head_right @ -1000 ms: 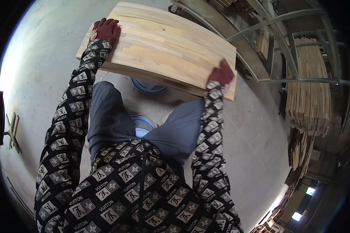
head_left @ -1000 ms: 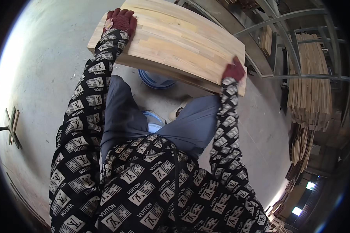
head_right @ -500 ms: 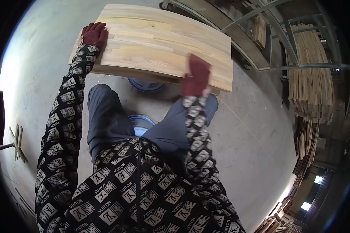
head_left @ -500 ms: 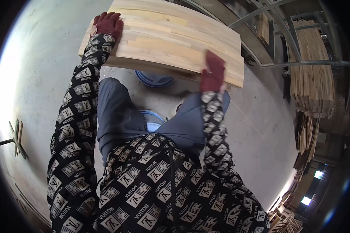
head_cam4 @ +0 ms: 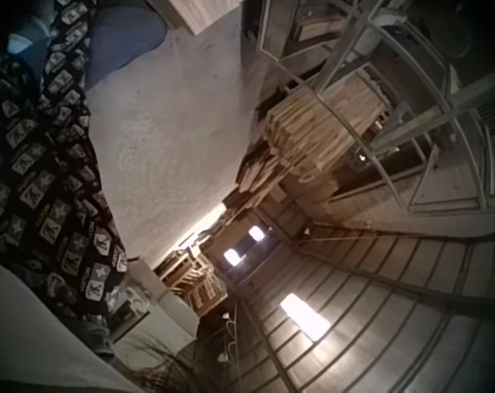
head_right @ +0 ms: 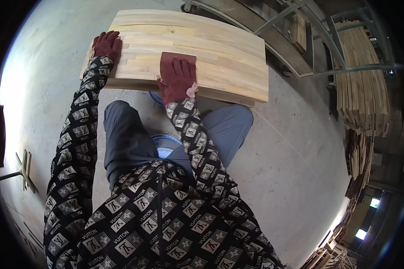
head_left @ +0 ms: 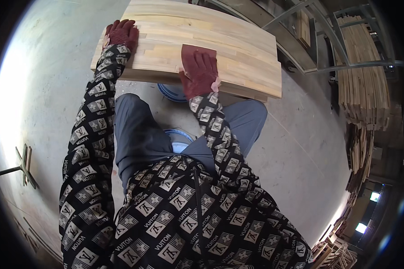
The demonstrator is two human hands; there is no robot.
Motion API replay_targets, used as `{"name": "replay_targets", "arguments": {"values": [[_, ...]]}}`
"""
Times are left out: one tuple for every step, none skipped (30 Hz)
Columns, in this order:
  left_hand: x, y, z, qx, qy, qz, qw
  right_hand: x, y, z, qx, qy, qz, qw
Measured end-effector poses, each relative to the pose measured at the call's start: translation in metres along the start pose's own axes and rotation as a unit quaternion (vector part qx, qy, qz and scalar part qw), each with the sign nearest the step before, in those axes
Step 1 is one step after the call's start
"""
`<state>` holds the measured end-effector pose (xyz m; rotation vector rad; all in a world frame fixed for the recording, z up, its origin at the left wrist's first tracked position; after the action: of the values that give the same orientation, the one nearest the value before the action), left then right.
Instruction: Manually sanding the surface of a wooden board with sandpaper.
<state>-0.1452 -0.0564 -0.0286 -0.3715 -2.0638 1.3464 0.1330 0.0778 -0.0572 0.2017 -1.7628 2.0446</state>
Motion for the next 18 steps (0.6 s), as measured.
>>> {"name": "replay_targets", "arguments": {"values": [[0.0,0.001,0.0,-0.003,0.005,-0.006,1.0,-0.004,-0.007,-0.012,0.018,0.012,-0.004,1.0],[0.0,0.001,0.0,-0.004,0.002,-0.006,1.0,-0.011,-0.024,-0.022,0.031,-0.034,-0.068,0.997],[-0.001,0.002,0.001,0.007,-0.001,-0.01,1.0,-0.017,-0.035,-0.043,0.001,0.004,-0.106,0.994],[-0.001,0.002,0.001,0.004,0.004,-0.015,1.0,-0.024,-0.051,-0.072,0.036,0.036,-0.156,0.987],[-0.001,0.003,0.001,0.003,0.006,-0.013,1.0,-0.032,-0.068,-0.103,0.069,0.051,-0.179,0.98],[-0.001,0.002,0.001,0.002,0.006,-0.017,1.0,-0.042,-0.085,-0.133,-0.009,0.081,-0.15,0.985],[-0.001,0.002,0.001,-0.007,0.007,-0.017,1.0,-0.05,-0.104,-0.164,0.007,0.101,-0.164,0.981],[-0.001,0.002,0.002,0.001,0.004,-0.012,1.0,-0.058,-0.113,-0.195,0.031,0.171,-0.142,0.974],[-0.001,0.001,0.002,0.008,0.0,-0.016,1.0,-0.063,-0.122,-0.212,-0.025,0.167,-0.151,0.974],[-0.001,0.001,0.002,0.011,-0.002,-0.019,1.0,-0.068,-0.124,-0.229,-0.073,0.241,-0.123,0.96],[-0.001,0.0,0.001,0.014,0.0,-0.02,1.0,-0.063,-0.12,-0.231,-0.089,0.235,-0.106,0.962],[-0.001,-0.001,0.002,0.015,-0.007,-0.013,1.0,-0.056,-0.116,-0.224,-0.079,0.229,-0.138,0.96],[-0.002,-0.001,0.001,0.014,-0.009,-0.012,1.0,-0.045,-0.103,-0.209,-0.062,0.257,-0.154,0.952],[-0.002,-0.003,0.001,0.014,-0.011,-0.013,1.0,-0.031,-0.088,-0.189,-0.034,0.306,-0.156,0.939],[-0.002,-0.003,0.001,0.015,-0.019,-0.012,1.0,-0.001,-0.069,-0.148,-0.081,0.209,-0.153,0.963],[-0.002,-0.005,0.0,0.015,-0.02,-0.01,1.0,0.023,-0.052,-0.107,-0.097,0.147,-0.143,0.974],[-0.002,-0.005,0.0,0.013,-0.02,-0.007,1.0,0.044,-0.035,-0.065,-0.093,0.09,-0.125,0.984],[-0.001,-0.006,-0.001,0.011,-0.018,-0.003,1.0,0.06,-0.018,-0.023,-0.071,0.042,-0.103,0.991]]}}
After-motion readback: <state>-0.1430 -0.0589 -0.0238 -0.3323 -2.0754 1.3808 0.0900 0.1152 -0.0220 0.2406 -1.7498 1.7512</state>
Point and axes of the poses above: each hand's wrist, its own x-axis towards the middle knuckle, its own y-axis out of the palm, z = x × y, the point moved 5 cm from there along x, towards the middle knuckle, and after that the axes turned 7 degrees about -y, right-handed, at the moved point
